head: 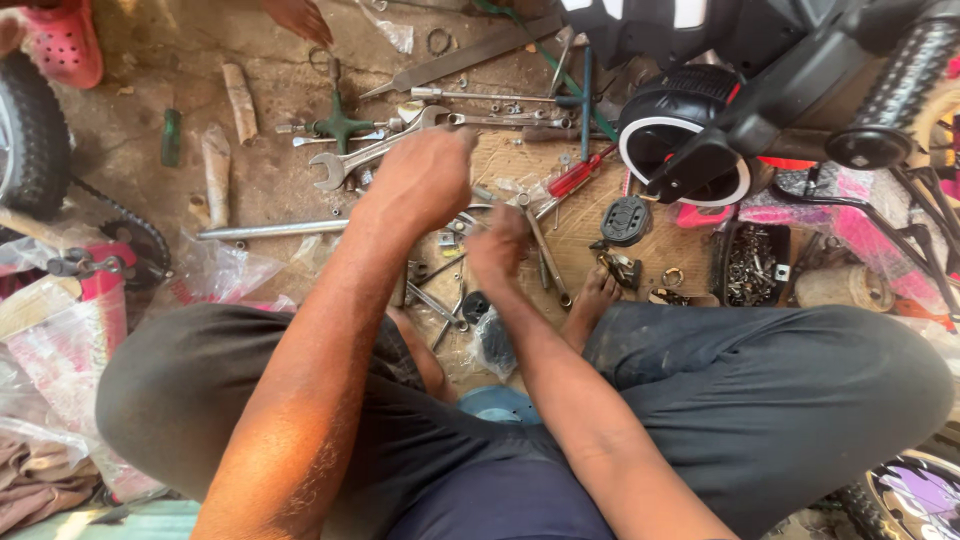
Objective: The person sits on the floor and sorts through a container of mixed metal fasteners, picking up individual pieces and placing them back into the container. The person repeatedly sifts through the pile of bolts and nuts with their hands.
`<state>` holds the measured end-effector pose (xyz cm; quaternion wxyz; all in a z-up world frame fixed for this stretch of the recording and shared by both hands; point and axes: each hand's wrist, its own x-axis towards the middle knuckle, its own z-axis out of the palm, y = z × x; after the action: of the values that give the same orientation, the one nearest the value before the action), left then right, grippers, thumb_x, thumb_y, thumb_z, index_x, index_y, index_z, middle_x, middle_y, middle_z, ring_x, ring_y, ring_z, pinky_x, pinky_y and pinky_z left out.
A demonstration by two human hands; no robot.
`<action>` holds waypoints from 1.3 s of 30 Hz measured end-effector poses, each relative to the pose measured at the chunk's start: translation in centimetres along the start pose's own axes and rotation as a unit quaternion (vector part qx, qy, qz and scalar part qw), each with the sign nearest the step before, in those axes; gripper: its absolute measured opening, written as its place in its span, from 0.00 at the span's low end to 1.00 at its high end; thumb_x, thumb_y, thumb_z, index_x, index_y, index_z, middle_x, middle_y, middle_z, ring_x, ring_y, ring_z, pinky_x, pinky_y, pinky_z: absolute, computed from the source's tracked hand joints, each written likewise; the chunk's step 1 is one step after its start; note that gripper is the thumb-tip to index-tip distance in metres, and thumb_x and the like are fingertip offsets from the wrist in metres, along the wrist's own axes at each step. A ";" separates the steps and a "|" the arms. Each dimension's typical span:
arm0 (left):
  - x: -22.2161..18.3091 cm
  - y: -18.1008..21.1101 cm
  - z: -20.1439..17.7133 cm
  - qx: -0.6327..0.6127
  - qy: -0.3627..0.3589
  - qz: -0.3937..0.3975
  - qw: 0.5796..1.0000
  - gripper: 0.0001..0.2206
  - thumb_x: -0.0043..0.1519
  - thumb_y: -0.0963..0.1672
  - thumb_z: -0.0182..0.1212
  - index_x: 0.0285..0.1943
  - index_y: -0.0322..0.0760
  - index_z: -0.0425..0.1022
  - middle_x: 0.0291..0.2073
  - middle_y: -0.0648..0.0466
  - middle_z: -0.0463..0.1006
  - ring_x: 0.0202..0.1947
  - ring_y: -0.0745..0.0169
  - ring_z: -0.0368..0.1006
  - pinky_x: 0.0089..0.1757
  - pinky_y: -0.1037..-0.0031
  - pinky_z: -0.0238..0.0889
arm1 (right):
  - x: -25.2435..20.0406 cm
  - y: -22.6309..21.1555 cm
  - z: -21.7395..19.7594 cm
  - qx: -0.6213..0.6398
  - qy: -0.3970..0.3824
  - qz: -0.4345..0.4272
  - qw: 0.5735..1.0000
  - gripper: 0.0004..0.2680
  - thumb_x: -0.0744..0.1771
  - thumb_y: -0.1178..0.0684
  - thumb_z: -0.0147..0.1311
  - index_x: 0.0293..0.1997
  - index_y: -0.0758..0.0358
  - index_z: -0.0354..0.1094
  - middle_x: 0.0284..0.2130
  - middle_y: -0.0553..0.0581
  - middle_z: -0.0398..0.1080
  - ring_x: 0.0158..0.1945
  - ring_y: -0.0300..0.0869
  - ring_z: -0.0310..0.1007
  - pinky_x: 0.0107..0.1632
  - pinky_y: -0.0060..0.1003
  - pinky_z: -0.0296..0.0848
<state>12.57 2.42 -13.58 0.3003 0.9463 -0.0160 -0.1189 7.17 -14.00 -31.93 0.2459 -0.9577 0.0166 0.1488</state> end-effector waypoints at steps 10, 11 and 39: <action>1.2 0.3 -1.7 0.007 0.043 -0.017 0.999 0.15 0.59 0.37 0.52 0.54 0.32 0.77 0.39 0.33 0.79 0.42 0.34 0.76 0.45 0.49 0.67 | -4.2 -1.6 4.3 -0.065 -0.239 -0.080 0.966 0.32 0.64 0.44 0.58 0.77 0.52 0.47 0.69 0.63 0.55 0.64 0.59 0.58 0.66 0.54 0.58; 1.2 0.5 -1.6 0.000 0.035 -0.012 0.999 0.16 0.59 0.37 0.52 0.54 0.33 0.78 0.39 0.33 0.80 0.43 0.34 0.76 0.46 0.49 0.67 | -4.4 -1.0 5.5 -0.060 -0.235 -0.119 0.963 0.30 0.64 0.45 0.58 0.75 0.54 0.51 0.68 0.64 0.56 0.63 0.58 0.61 0.65 0.52 0.61; -1.5 -2.6 -6.1 -0.018 0.162 -0.058 0.985 0.15 0.60 0.38 0.56 0.56 0.34 0.76 0.47 0.38 0.79 0.46 0.33 0.75 0.45 0.50 0.67 | 11.3 -13.3 1.7 -0.048 -0.276 -0.154 0.947 0.33 0.62 0.31 0.55 0.73 0.52 0.48 0.71 0.60 0.51 0.72 0.61 0.50 0.69 0.70 0.41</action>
<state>12.47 8.11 -9.93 0.3085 0.9468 0.0897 0.0187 18.92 -0.99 -30.47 0.2148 -0.8805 -0.2068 0.3684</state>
